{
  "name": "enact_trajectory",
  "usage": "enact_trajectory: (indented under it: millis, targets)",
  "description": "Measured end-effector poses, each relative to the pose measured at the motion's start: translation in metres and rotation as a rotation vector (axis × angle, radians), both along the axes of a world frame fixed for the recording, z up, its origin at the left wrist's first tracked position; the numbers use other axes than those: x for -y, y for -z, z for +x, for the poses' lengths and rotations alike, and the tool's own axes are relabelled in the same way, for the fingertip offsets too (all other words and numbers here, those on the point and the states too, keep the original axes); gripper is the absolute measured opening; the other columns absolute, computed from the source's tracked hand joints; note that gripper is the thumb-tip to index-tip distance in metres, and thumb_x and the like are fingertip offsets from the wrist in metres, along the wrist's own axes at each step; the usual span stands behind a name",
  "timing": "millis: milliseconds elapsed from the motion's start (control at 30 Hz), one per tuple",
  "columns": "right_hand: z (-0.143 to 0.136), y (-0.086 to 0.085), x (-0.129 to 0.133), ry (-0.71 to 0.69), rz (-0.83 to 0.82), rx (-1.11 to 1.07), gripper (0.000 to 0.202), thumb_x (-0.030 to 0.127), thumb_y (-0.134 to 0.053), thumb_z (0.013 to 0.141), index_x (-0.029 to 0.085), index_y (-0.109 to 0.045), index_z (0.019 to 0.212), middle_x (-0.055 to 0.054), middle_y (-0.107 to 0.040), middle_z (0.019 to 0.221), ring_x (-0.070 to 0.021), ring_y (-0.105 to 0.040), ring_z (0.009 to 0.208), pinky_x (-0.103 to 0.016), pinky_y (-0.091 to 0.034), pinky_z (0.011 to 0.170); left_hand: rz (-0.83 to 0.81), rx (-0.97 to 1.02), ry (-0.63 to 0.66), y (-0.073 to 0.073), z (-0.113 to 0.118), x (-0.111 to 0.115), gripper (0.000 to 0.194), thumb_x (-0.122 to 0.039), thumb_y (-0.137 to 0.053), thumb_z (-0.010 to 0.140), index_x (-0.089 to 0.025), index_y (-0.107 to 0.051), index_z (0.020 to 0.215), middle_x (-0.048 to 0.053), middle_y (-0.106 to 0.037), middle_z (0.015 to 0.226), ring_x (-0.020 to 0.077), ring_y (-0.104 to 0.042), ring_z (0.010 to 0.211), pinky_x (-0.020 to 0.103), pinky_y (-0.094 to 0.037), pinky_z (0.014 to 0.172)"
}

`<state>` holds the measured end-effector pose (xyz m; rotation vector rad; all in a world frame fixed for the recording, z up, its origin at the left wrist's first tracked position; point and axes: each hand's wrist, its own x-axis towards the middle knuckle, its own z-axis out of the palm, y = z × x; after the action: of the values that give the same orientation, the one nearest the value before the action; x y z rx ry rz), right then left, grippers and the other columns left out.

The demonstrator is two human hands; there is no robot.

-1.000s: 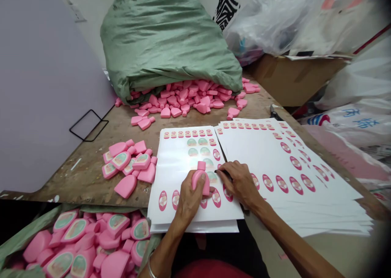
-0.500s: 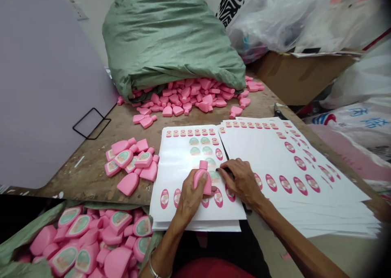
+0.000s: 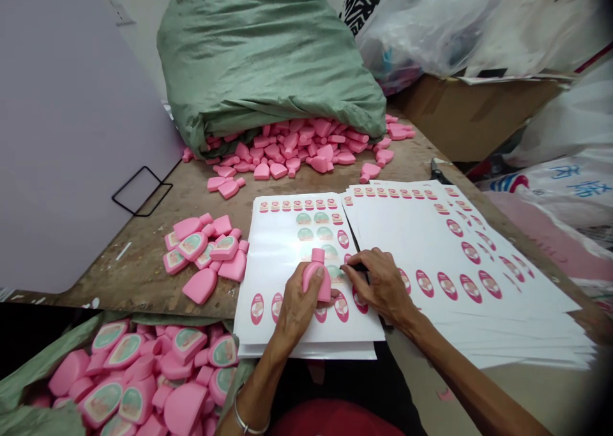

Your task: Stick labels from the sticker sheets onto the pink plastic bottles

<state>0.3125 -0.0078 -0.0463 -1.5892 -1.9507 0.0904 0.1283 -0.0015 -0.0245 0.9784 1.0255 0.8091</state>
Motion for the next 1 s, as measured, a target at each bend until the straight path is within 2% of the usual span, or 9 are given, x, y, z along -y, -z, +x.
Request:
enact_trajectory:
  millis: [167, 333, 500, 600, 667, 767, 867, 1000]
  targets:
    - [0.000, 0.001, 0.000, 0.015, -0.016, 0.123, 0.015, 0.029, -0.050, 0.088, 0.020, -0.059, 0.081, -0.004, -0.062, 0.075, -0.0185, -0.051, 0.074, -0.033, -0.030, 0.071, -0.008, -0.002, -0.003, -0.002, 0.000, 0.000, 0.043, -0.052, -0.055, 0.081, -0.015, -0.053, 0.103, 0.004, -0.061, 0.077, 0.0228, -0.070, 0.073, 0.028, -0.057, 0.060]
    - [-0.003, 0.005, 0.000, 0.009, -0.044, 0.021, 0.014, 0.034, -0.055, 0.086, 0.020, -0.057, 0.081, -0.003, -0.063, 0.075, -0.0176, -0.052, 0.071, -0.032, -0.032, 0.070, -0.009, -0.002, 0.009, -0.003, 0.001, 0.000, 0.043, -0.052, -0.055, 0.081, -0.015, -0.052, 0.102, 0.005, -0.062, 0.078, 0.0231, -0.070, 0.073, 0.029, -0.058, 0.059]
    - [-0.004, 0.000, 0.004, -0.008, 0.049, 0.068, 0.016, 0.033, -0.056, 0.086, 0.020, -0.056, 0.078, -0.003, -0.063, 0.071, -0.0179, -0.051, 0.070, -0.034, -0.032, 0.072, -0.008, 0.001, 0.005, -0.001, 0.000, -0.001, 0.041, -0.052, -0.053, 0.082, -0.016, -0.051, 0.101, 0.005, -0.061, 0.081, 0.0223, -0.070, 0.073, 0.030, -0.058, 0.061]
    - [0.001, -0.003, 0.005, 0.038, 0.073, 0.063, 0.016, 0.035, -0.056, 0.086, 0.019, -0.057, 0.083, -0.005, -0.064, 0.076, -0.0190, -0.053, 0.073, -0.034, -0.033, 0.073, -0.015, 0.012, 0.012, -0.001, 0.001, -0.001, 0.040, -0.051, -0.053, 0.083, -0.016, -0.050, 0.101, 0.004, -0.060, 0.080, 0.0223, -0.070, 0.073, 0.030, -0.058, 0.061]
    - [0.003, -0.002, 0.006, 0.072, 0.044, 0.066, 0.018, 0.037, -0.056, 0.085, 0.019, -0.057, 0.086, -0.006, -0.064, 0.080, -0.0197, -0.053, 0.075, -0.034, -0.033, 0.072, -0.012, 0.010, 0.011, -0.002, 0.001, -0.001, 0.039, -0.050, -0.053, 0.083, -0.016, -0.050, 0.101, 0.004, -0.059, 0.079, 0.0222, -0.070, 0.073, 0.030, -0.058, 0.061]
    - [0.000, 0.000, 0.007, 0.028, -0.018, 0.089, 0.018, 0.037, -0.055, 0.086, 0.019, -0.058, 0.086, -0.005, -0.065, 0.080, -0.0194, -0.054, 0.074, -0.035, -0.033, 0.071, -0.014, 0.008, 0.009, -0.002, 0.000, 0.000, 0.038, -0.050, -0.053, 0.083, -0.016, -0.050, 0.101, 0.004, -0.059, 0.080, 0.0216, -0.070, 0.073, 0.029, -0.058, 0.060]
    - [-0.006, -0.002, 0.008, 0.024, -0.070, -0.016, 0.020, 0.039, -0.057, 0.084, 0.020, -0.057, 0.077, -0.003, -0.063, 0.073, -0.0178, -0.054, 0.070, -0.035, -0.035, 0.071, 0.000, 0.031, 0.005, -0.001, 0.000, 0.001, 0.038, -0.049, -0.053, 0.083, -0.016, -0.050, 0.101, 0.006, -0.061, 0.086, 0.0201, -0.069, 0.070, 0.029, -0.057, 0.059]
    - [-0.002, -0.016, 0.009, 0.162, -0.211, -0.391, 0.028, 0.048, -0.061, 0.078, 0.020, -0.056, 0.073, -0.002, -0.061, 0.069, -0.0151, -0.053, 0.063, -0.029, -0.042, 0.061, -0.005, 0.068, -0.024, 0.001, 0.000, 0.001, 0.042, -0.050, -0.054, 0.082, -0.015, -0.051, 0.105, 0.006, -0.064, 0.077, 0.0191, -0.069, 0.065, 0.029, -0.057, 0.059]
